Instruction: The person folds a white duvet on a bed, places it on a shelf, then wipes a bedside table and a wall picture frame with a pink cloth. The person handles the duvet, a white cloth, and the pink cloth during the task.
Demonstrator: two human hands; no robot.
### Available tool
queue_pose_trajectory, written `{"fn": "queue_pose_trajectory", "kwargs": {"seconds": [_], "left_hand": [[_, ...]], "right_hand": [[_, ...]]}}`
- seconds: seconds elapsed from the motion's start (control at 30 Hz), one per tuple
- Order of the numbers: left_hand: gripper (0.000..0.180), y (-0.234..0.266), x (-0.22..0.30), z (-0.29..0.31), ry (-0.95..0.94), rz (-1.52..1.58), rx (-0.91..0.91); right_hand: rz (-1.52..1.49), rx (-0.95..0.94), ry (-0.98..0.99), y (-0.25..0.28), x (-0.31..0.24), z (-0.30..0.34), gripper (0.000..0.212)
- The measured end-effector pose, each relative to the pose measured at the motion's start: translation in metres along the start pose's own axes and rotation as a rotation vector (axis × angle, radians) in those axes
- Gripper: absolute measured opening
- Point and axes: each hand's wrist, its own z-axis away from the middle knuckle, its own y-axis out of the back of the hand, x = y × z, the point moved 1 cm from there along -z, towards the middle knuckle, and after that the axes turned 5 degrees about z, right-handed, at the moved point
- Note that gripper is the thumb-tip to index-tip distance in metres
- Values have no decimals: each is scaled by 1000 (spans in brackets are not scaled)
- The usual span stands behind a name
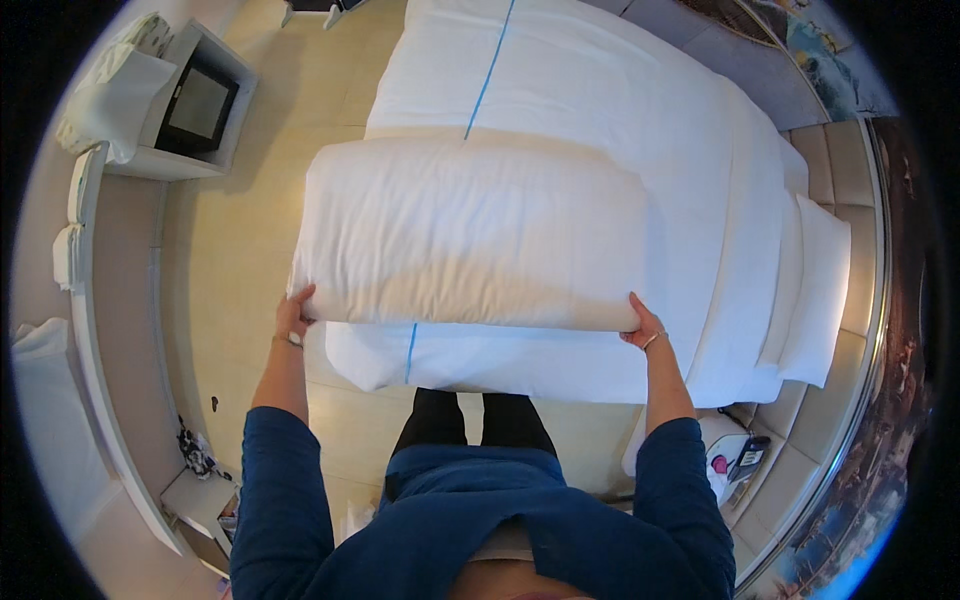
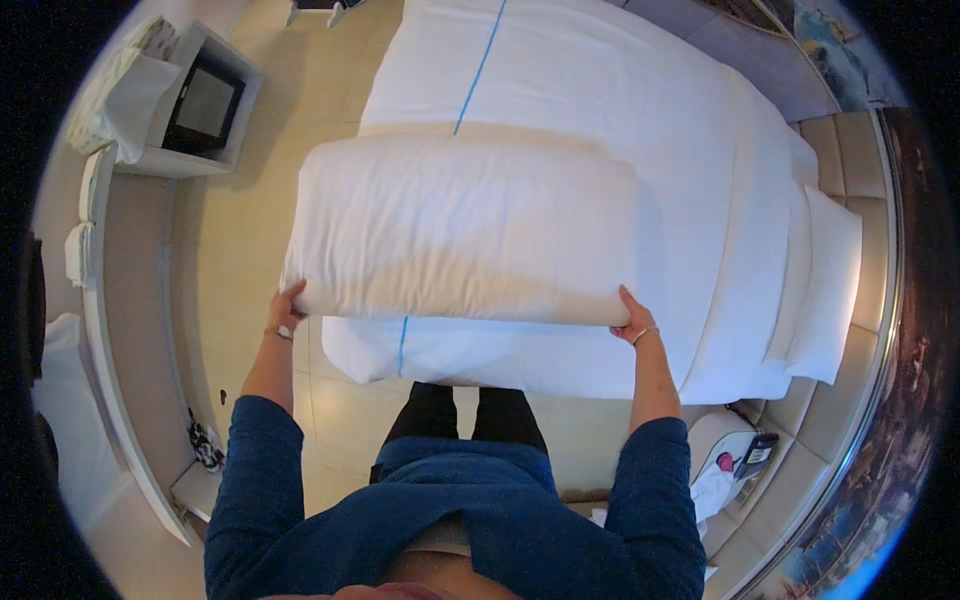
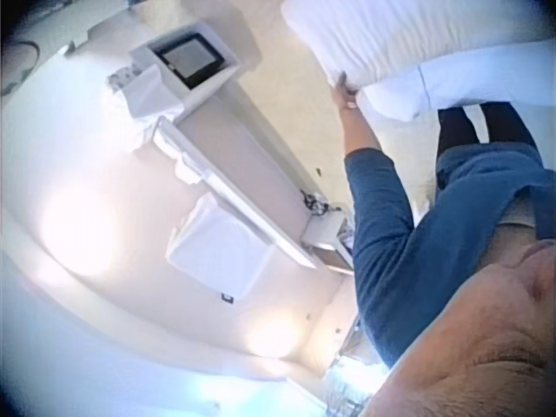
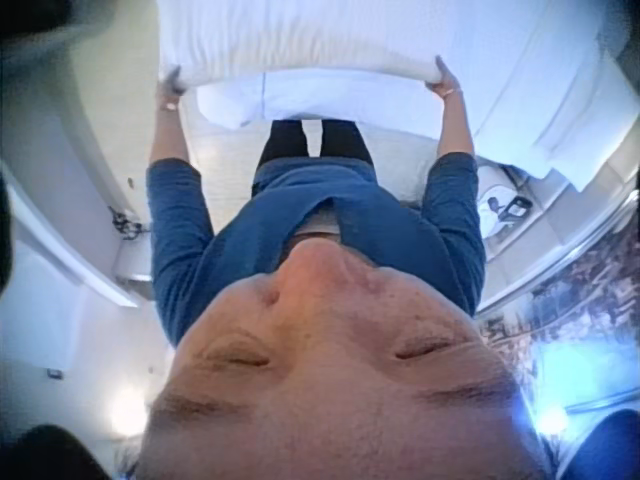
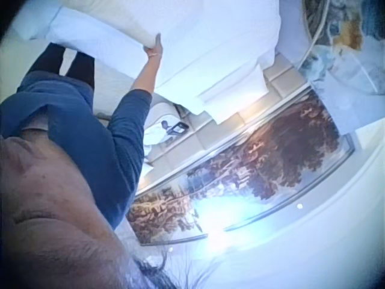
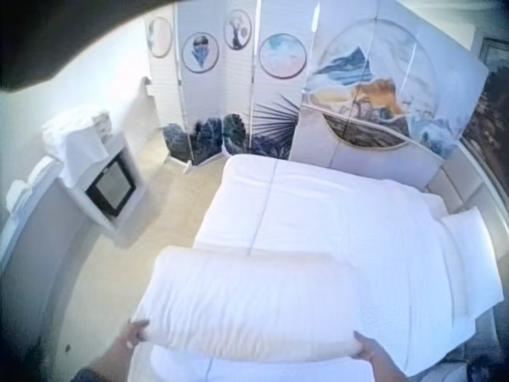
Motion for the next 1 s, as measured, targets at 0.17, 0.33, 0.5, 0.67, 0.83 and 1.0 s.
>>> {"fn": "queue_pose_trajectory", "kwargs": {"seconds": [0.17,0.33,0.5,0.67,0.83,1.0], "left_hand": [[27,-76,132,-25,-440,-1,-327],[29,-144,258,87,-546,-9,-113],[42,-78,124,27,-524,61,-124],[42,32,-22,-41,-103,328,194],[44,-50,-29,19,102,533,262],[35,-81,-1,20,36,457,34]], "right_hand": [[18,-160,537,27,-153,-32,37],[-53,101,724,-19,-249,132,39],[1592,453,1125,74,-67,15,91],[74,131,262,5,21,-40,56],[39,273,280,-4,2,-13,63],[48,254,670,-6,-30,-5,52]]}}
